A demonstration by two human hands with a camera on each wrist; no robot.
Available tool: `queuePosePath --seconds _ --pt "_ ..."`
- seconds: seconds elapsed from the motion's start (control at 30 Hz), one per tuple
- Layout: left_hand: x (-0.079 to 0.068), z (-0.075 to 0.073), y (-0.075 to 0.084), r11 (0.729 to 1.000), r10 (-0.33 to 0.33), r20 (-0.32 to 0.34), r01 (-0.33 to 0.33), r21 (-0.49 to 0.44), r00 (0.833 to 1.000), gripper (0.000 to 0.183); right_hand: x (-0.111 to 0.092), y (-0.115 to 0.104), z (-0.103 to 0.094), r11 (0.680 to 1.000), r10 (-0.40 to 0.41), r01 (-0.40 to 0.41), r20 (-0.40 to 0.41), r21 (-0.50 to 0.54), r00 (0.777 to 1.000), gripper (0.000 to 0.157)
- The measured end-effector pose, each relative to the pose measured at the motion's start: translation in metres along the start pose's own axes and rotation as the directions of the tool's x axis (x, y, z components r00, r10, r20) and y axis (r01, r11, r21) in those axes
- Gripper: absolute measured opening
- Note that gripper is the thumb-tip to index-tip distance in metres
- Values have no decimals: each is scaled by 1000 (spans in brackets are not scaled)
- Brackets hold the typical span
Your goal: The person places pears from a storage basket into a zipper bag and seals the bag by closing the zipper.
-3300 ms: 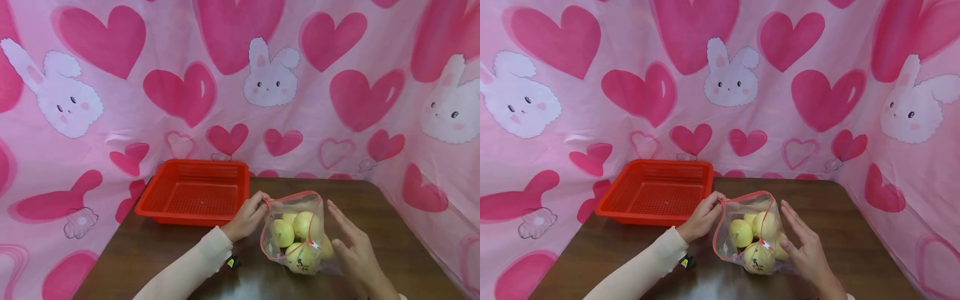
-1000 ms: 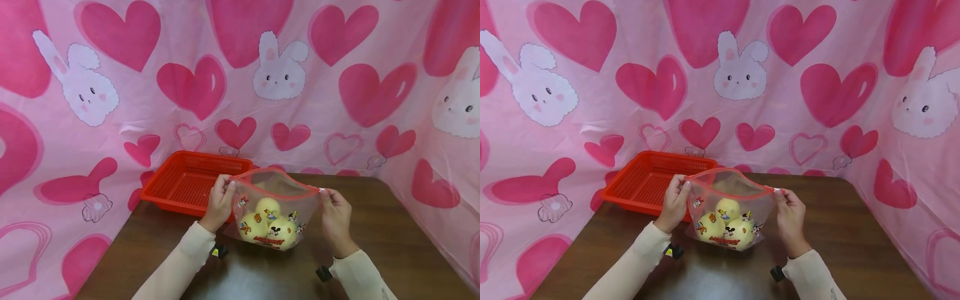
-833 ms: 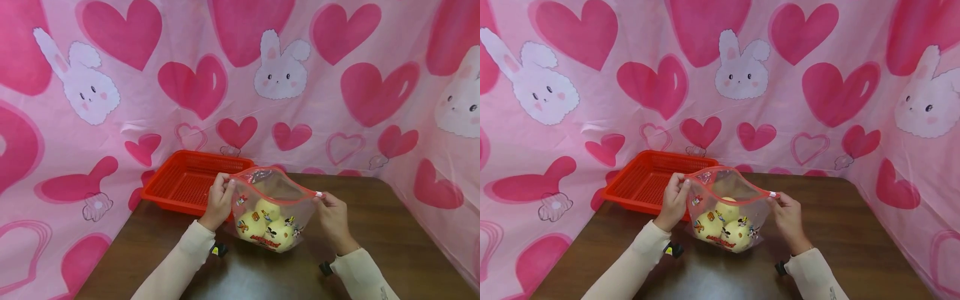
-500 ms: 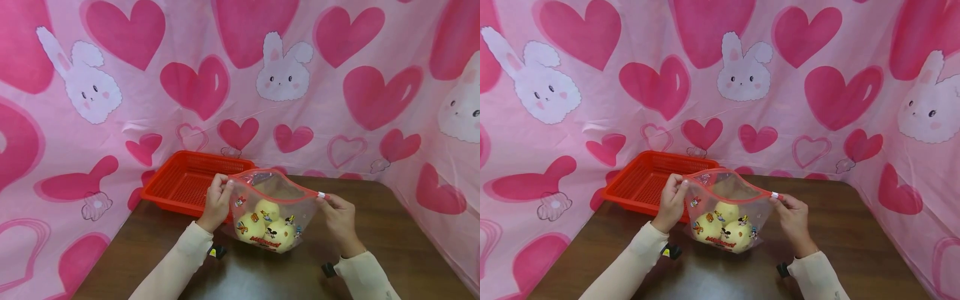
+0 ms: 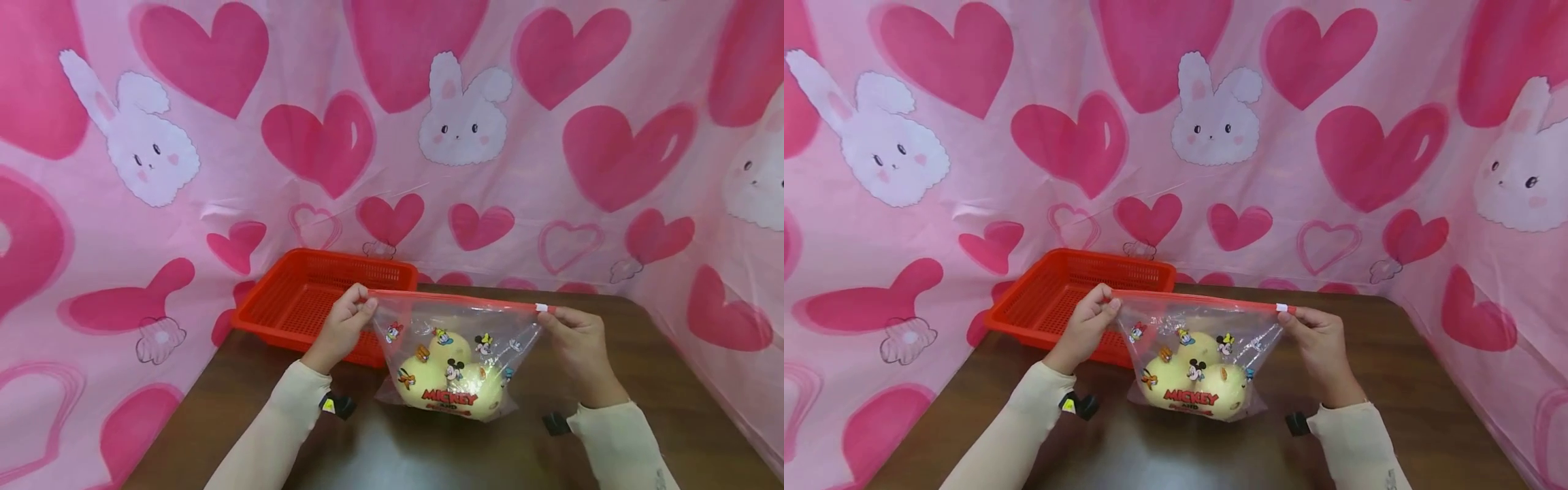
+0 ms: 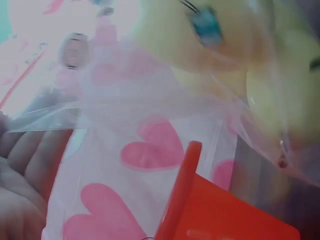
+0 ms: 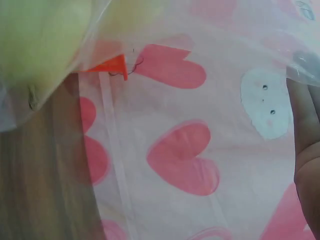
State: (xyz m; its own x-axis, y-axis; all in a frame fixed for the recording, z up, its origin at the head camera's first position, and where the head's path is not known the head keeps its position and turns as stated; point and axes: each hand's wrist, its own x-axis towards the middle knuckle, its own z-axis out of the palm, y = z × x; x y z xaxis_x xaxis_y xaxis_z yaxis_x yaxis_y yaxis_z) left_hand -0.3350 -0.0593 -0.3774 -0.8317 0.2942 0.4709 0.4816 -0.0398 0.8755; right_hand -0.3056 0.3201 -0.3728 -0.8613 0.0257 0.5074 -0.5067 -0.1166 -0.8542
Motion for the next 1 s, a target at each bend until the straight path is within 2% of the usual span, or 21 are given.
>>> queuePosePath --seconds 0.1,0.3,0.4,0.5,0.63,0.83,0.93,1.0 --pt "-4 0 -3 999 -19 16 19 28 1000 15 -1 4 -4 999 39 -39 10 -13 999 14" --pt "-5 3 -4 992 -13 -59 20 123 998 12 1 13 -5 996 93 -93 -15 0 996 13" --pt "-3 3 0 987 -29 -64 39 156 997 14 4 14 -6 996 89 -88 -24 21 996 14" --pt "-2 3 11 981 -16 -81 31 193 997 12 7 14 -6 997 71 -70 -24 40 997 14" --pt "-4 5 27 984 24 -85 -8 178 996 13 9 13 -3 997 71 -69 -45 38 996 12" --pt "-3 9 30 991 39 -73 -29 134 997 12 9 14 -2 996 85 -84 -71 17 994 12" --pt "-2 12 31 985 68 -108 -50 164 992 11 11 17 -2 994 92 -87 -88 66 992 12" --pt "-2 15 31 980 92 -147 -63 189 985 10 12 17 -5 993 102 -96 -87 63 991 11"
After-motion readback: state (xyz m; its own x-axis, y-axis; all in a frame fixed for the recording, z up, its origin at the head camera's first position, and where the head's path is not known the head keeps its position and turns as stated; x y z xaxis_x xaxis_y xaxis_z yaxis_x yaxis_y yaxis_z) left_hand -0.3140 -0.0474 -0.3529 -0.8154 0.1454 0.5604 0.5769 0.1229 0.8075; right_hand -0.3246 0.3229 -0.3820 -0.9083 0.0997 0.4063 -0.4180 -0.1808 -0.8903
